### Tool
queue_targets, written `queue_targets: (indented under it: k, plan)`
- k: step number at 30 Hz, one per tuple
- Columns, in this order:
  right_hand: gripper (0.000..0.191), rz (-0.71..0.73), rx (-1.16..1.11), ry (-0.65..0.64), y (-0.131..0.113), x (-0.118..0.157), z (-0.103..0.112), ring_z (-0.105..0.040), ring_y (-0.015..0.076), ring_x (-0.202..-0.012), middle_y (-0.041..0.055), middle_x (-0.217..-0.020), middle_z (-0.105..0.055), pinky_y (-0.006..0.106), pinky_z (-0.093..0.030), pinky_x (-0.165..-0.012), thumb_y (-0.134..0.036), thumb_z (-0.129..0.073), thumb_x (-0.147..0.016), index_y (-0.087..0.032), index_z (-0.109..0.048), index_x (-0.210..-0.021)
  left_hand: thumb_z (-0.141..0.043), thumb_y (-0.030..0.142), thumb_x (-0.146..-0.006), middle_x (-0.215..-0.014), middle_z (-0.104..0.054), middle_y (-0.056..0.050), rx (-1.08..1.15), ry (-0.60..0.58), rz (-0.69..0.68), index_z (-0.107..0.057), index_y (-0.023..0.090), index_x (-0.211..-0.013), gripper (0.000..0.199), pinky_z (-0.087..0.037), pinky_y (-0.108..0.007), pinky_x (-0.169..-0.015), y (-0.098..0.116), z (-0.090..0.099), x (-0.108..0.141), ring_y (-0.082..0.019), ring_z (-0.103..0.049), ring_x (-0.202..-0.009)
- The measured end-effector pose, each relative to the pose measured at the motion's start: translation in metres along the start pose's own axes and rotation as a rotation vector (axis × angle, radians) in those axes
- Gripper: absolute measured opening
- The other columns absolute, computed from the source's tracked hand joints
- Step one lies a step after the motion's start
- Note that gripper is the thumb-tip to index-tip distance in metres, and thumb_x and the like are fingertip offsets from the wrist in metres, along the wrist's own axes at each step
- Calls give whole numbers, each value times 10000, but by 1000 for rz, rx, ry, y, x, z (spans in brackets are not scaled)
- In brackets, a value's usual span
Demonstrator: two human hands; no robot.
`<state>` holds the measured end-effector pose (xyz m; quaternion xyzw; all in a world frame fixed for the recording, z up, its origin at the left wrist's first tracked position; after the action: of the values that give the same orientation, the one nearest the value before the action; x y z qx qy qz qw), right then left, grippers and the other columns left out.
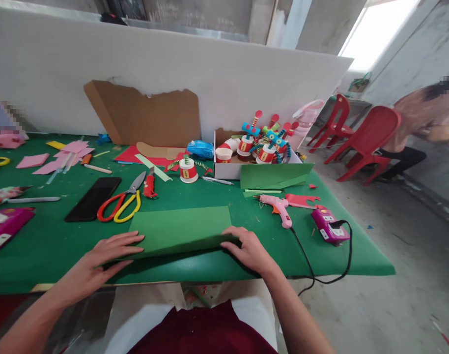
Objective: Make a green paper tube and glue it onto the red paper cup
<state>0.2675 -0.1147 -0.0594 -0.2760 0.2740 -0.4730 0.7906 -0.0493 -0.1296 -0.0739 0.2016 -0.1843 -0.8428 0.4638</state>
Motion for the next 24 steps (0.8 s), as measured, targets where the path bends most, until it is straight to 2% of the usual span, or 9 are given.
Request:
queue_targets:
  k: [2,4,8,10,13,17,21,24]
  plan:
    - [224,55,10,-14,-3,1,-1,-657,213,-1018,57,-1078,-724,372,-506,-920,-290,-640,-854,-236,-676,-1068,-414,286,-923,-1296,-628,-31,-66,-23,-36,-679,319,-1095,317,-470,-430,-996,-1,-4,2,-230,-521,-1262]
    - [183,125,19,-18,-4,1,-3,-641,220,-1076,60,-1093,-726,401,-488,-955,-264,-620,-872,-239,-694,-1037,-383,209,-906,-1318,-612,-27,-93,-42,-48,-666,324,-1120,373,-460,-425,-998,-5,-6,5,-224,-506,-1276]
    - [142,165,19,0,-2,4,-3,-651,214,-1050,43,-1001,-751,404,-509,-921,-209,-584,-887,-246,-720,-909,-393,94,-805,-1356,-581,-21,-98,-84,-43,-652,322,-1157,493,-423,-441,-1025,-9,-9,9,-225,-467,-1311]
    - [136,169,16,8,-3,5,-2,-648,214,-1045,47,-1011,-748,408,-508,-923,-193,-610,-862,-244,-719,-925,-398,56,-730,-1385,-555,-15,-106,-112,-40,-653,322,-1167,572,-407,-458,-1033,-8,-10,10,-233,-442,-1332]
    - [276,204,38,4,-6,7,-1,-637,216,-1057,65,-1099,-722,418,-505,-927,-92,-578,-814,-237,-712,-1007,-412,40,-628,-1406,-532,2,-143,-130,-42,-641,338,-1196,681,-412,-458,-1024,-6,-10,12,-245,-431,-1340]
    - [489,201,103,58,-1,5,3,-642,222,-1040,75,-1107,-719,428,-509,-906,32,-460,-703,-224,-714,-1034,-390,16,-552,-1421,-514,-6,-236,-62,-23,-606,326,-1254,797,-427,-457,-1004,-4,-7,8,-254,-435,-1338]
    - [468,210,95,58,2,2,5,-651,224,-1025,66,-1083,-728,430,-500,-914,5,-462,-719,-235,-710,-1036,-402,25,-545,-1410,-527,-5,-276,-54,-33,-601,318,-1260,798,-427,-445,-1005,-2,-9,7,-252,-437,-1337]
    - [322,217,54,28,0,3,4,-656,212,-999,50,-1052,-737,393,-494,-908,-65,-505,-809,-240,-710,-985,-406,61,-663,-1353,-583,3,-218,-31,-73,-631,327,-1212,650,-420,-424,-1016,-3,-9,11,-239,-461,-1319]
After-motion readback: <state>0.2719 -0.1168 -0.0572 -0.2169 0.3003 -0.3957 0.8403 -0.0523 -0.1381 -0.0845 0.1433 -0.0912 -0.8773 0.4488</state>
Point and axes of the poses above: each hand's wrist, its own x-axis away from the middle knuckle, its own z-axis out of the back of the hand, y = z × x, the point moved 8 cm from there along -x, towards the middle knuckle
